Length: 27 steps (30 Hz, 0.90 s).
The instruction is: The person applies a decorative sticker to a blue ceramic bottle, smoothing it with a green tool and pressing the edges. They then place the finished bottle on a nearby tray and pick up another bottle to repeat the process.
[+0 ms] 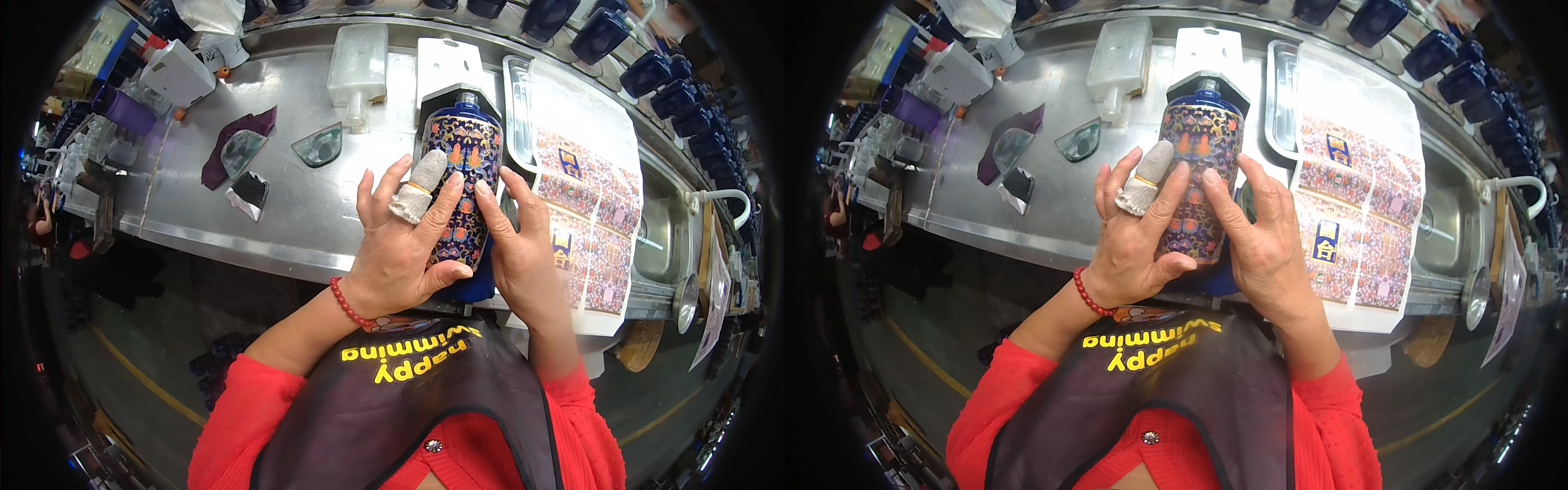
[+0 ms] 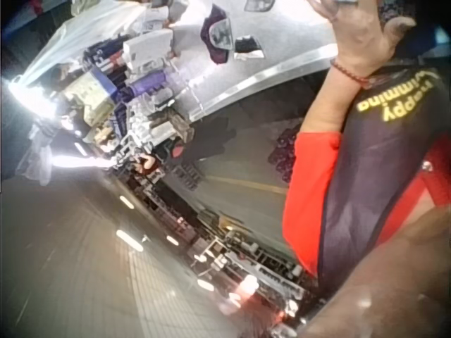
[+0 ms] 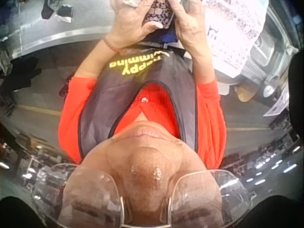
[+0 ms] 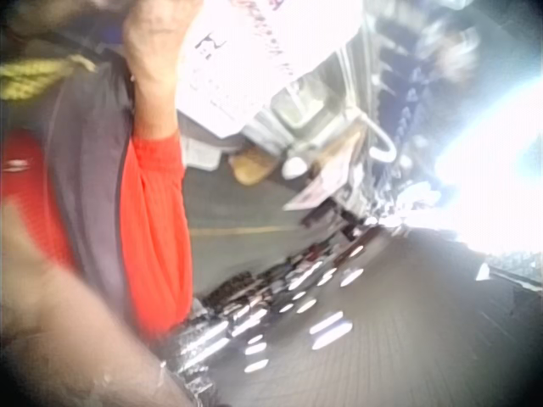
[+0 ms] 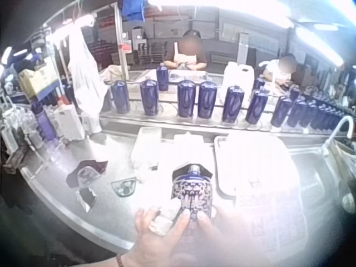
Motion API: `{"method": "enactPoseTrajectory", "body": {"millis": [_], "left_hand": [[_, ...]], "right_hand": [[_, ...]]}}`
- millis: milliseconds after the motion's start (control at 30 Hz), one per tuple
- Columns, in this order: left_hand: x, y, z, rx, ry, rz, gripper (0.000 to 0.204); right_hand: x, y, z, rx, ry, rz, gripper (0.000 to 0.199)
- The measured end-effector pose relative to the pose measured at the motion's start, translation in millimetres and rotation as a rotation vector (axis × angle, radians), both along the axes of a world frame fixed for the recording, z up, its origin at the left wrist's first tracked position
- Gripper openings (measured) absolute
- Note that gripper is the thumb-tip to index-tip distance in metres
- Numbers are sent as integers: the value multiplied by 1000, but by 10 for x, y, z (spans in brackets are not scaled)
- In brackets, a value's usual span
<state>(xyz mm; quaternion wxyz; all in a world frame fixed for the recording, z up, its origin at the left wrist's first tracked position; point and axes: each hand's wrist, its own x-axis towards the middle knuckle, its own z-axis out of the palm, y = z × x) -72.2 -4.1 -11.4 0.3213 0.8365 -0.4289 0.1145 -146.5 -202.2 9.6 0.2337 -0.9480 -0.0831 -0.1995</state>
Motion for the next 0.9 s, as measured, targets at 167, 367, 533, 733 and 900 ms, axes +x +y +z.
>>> {"method": "enactPoseTrajectory", "body": {"millis": [167,367,533,733,900], "left_hand": [[4,-16,0,-5,36,-1,93],[-8,-34,9,56,-13,-2,95],[9,-23,-9,-47,66,2,97],[-9,-40,-22,12,18,25,97],[-15,-56,-20,14,9,28,96]], "right_hand": [[1,9,-1,-8,-2,-6,68],[10,16,37,-14,-2,1,68],[29,23,83,5,30,-27,67],[62,40,88,-34,-10,-25,66],[69,44,90,-54,-10,-33,65]]}}
